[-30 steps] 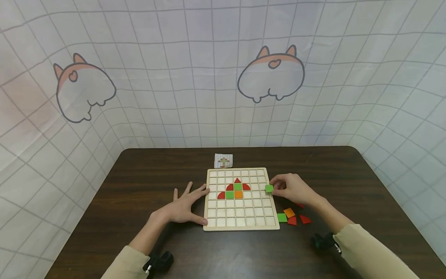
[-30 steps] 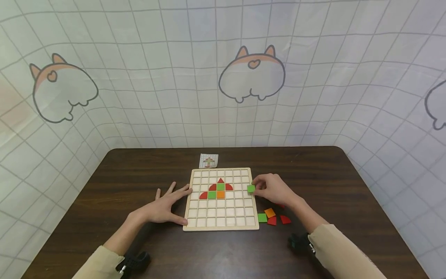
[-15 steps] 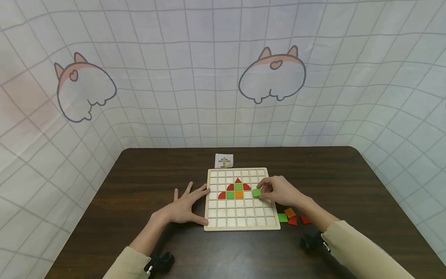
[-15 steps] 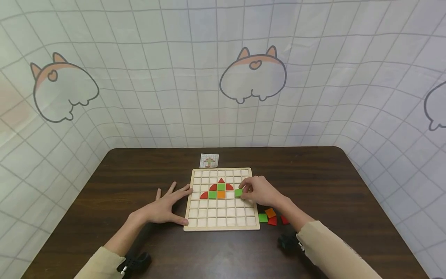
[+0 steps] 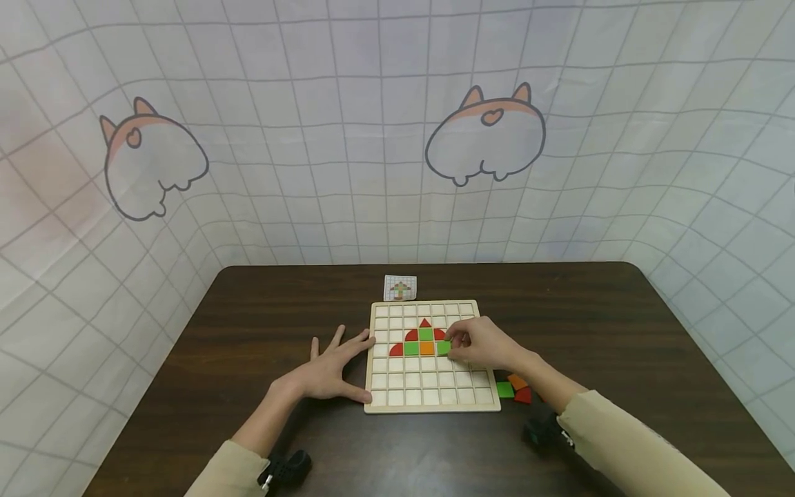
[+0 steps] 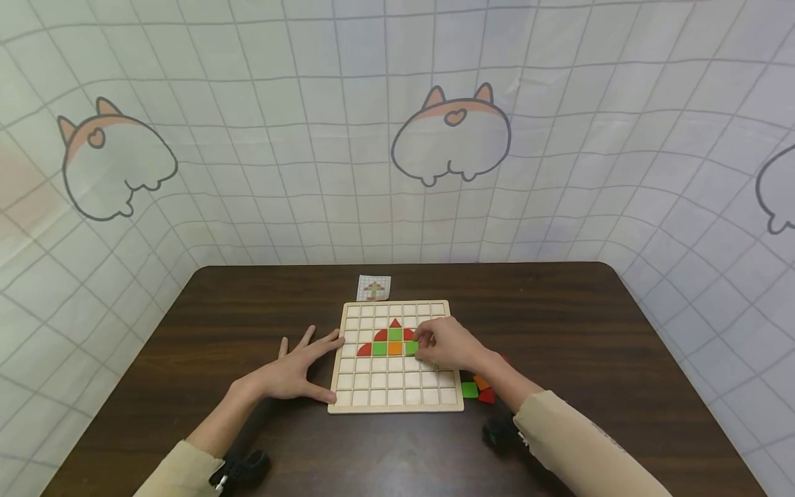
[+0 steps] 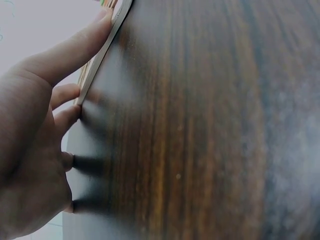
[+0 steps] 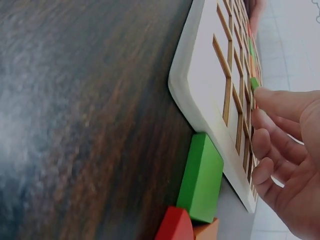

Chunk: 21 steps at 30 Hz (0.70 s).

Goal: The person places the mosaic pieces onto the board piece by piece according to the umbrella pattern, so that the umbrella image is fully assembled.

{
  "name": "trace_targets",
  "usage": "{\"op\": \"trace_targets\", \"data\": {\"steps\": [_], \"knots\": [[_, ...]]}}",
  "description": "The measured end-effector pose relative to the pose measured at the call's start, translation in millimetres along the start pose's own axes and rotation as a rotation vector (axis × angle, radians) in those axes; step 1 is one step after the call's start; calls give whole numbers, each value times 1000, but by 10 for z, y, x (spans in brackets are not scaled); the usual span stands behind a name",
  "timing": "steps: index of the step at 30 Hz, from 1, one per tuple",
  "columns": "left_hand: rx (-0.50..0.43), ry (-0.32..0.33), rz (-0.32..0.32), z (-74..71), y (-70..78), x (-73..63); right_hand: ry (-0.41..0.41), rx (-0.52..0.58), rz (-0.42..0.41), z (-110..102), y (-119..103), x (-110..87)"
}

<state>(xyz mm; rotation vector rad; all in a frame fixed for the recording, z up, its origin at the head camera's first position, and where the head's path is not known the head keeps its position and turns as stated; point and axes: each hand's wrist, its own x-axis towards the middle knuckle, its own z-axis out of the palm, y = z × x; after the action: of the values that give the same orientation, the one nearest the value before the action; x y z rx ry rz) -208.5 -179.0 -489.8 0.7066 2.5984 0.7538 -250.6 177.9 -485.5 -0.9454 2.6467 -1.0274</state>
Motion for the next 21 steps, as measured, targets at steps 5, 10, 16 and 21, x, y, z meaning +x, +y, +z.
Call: {"op": "trace_targets", "data": {"steps": [5,10,16,21], "knots": [[0,2,-2,13,-10,-12,6,-25,-7,36,-30,14],[-2,-2,-4,18,-24,-7,15,-8,50,-39,-51,-30],[6,-8,-25,12,-22,0,46,7,88,-251,72,-175],[2,-8,-23,6,-16,1,67,5,106,-435,270,-365]]}}
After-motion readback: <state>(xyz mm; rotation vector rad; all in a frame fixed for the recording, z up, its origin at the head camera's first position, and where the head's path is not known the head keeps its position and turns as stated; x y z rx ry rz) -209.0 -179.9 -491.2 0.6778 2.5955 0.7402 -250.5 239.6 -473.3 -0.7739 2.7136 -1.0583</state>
